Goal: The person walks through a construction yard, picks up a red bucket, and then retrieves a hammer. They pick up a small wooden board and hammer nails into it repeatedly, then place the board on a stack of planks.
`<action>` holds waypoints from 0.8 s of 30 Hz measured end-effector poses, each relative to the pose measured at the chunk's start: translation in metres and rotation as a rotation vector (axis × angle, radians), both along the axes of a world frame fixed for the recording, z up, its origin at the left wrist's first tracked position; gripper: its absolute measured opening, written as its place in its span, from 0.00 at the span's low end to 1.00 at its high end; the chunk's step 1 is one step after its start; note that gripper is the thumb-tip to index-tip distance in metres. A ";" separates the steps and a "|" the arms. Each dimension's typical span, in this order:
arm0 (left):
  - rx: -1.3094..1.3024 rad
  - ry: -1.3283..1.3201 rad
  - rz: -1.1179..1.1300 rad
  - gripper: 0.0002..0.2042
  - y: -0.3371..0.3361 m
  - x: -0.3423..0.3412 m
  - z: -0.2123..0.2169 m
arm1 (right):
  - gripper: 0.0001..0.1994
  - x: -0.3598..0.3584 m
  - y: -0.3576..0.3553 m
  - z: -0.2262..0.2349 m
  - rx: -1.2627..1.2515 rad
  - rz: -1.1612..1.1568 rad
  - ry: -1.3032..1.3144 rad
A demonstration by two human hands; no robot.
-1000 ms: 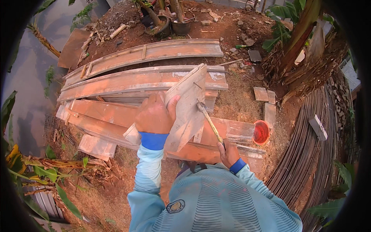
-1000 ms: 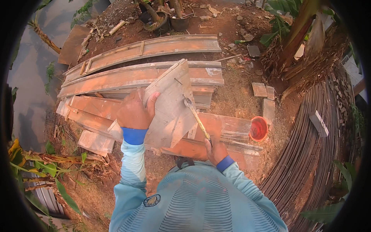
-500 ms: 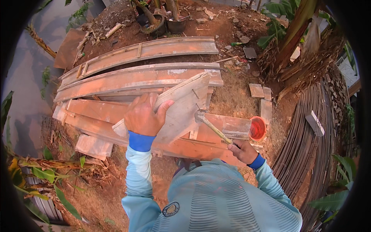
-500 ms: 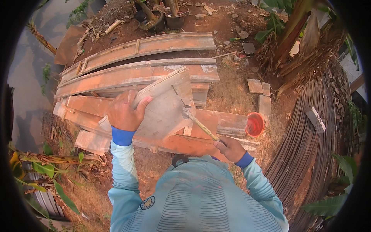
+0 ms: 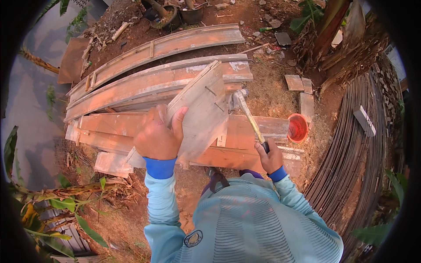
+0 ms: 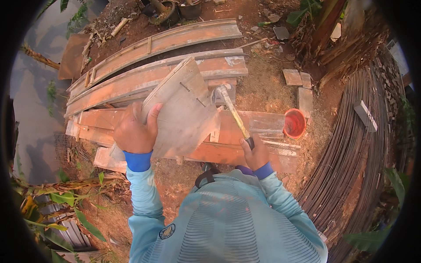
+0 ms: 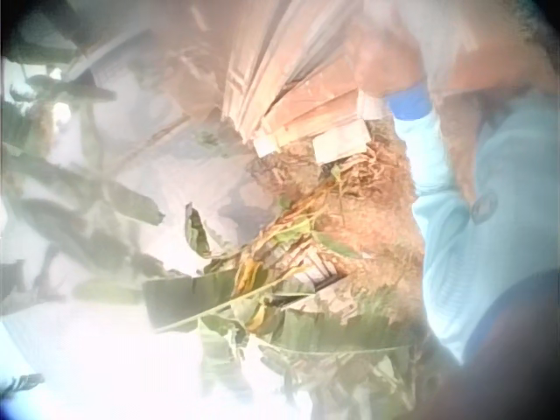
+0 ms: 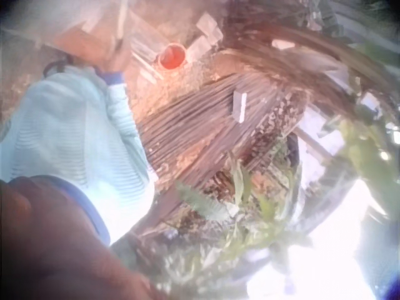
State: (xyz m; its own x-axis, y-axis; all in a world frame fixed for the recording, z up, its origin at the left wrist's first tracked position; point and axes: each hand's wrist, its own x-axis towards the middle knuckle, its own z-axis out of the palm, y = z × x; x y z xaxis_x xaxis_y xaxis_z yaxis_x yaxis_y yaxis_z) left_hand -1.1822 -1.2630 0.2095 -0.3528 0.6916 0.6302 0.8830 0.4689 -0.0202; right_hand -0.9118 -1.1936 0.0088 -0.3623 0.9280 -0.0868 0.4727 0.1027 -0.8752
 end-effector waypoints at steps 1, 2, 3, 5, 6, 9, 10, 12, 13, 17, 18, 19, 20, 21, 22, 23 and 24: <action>-0.023 0.038 0.090 0.20 0.000 -0.003 0.000 | 0.11 0.002 0.004 -0.008 -0.196 0.028 0.136; -0.051 0.070 0.174 0.20 -0.006 -0.011 -0.005 | 0.16 0.001 0.006 0.007 -0.807 -0.101 0.418; -0.079 0.102 0.260 0.20 -0.012 -0.019 -0.008 | 0.17 0.003 0.005 -0.011 -0.581 -0.101 0.281; -0.047 0.036 0.303 0.21 -0.018 -0.032 -0.005 | 0.18 0.016 0.010 -0.079 -0.108 -0.104 0.011; -0.034 0.000 0.324 0.21 -0.018 -0.035 -0.007 | 0.21 0.028 0.016 -0.114 -0.044 -0.107 -0.152; -0.073 -0.028 0.372 0.21 -0.023 -0.032 -0.007 | 0.20 0.032 0.031 -0.176 -0.116 -0.078 -0.413; -0.063 -0.022 0.349 0.21 -0.022 -0.030 -0.008 | 0.20 0.030 0.035 -0.197 -0.199 -0.077 -0.500; -0.038 0.011 0.328 0.20 -0.019 -0.020 -0.005 | 0.19 0.014 0.037 -0.233 -0.353 -0.045 -0.660; -0.035 0.007 0.323 0.20 -0.014 -0.015 -0.003 | 0.19 0.007 0.037 -0.247 -0.344 -0.036 -0.644; -0.037 0.017 0.294 0.20 0.001 -0.001 -0.001 | 0.19 -0.012 0.024 -0.300 0.073 -0.039 -0.652; -0.034 0.032 0.293 0.20 0.003 0.001 -0.001 | 0.19 -0.031 0.026 -0.299 0.288 -0.057 -0.659; -0.027 0.039 0.298 0.20 0.001 0.001 -0.003 | 0.18 -0.056 0.042 -0.267 0.089 0.045 -0.371; -0.031 0.044 0.319 0.20 -0.006 -0.002 -0.005 | 0.18 -0.086 0.057 -0.212 -0.113 0.159 -0.086; -0.033 0.045 0.330 0.20 -0.011 -0.003 -0.007 | 0.18 -0.118 0.059 -0.144 -0.426 0.137 0.400; -0.023 0.048 0.321 0.20 -0.011 -0.003 -0.008 | 0.18 -0.133 0.066 -0.085 -0.482 0.238 0.519; -0.026 0.067 0.315 0.20 -0.008 -0.002 -0.009 | 0.18 -0.144 0.074 -0.036 -0.523 0.338 0.642; -0.026 0.084 0.306 0.20 -0.005 -0.001 -0.010 | 0.18 -0.152 0.079 0.004 -0.475 0.369 0.624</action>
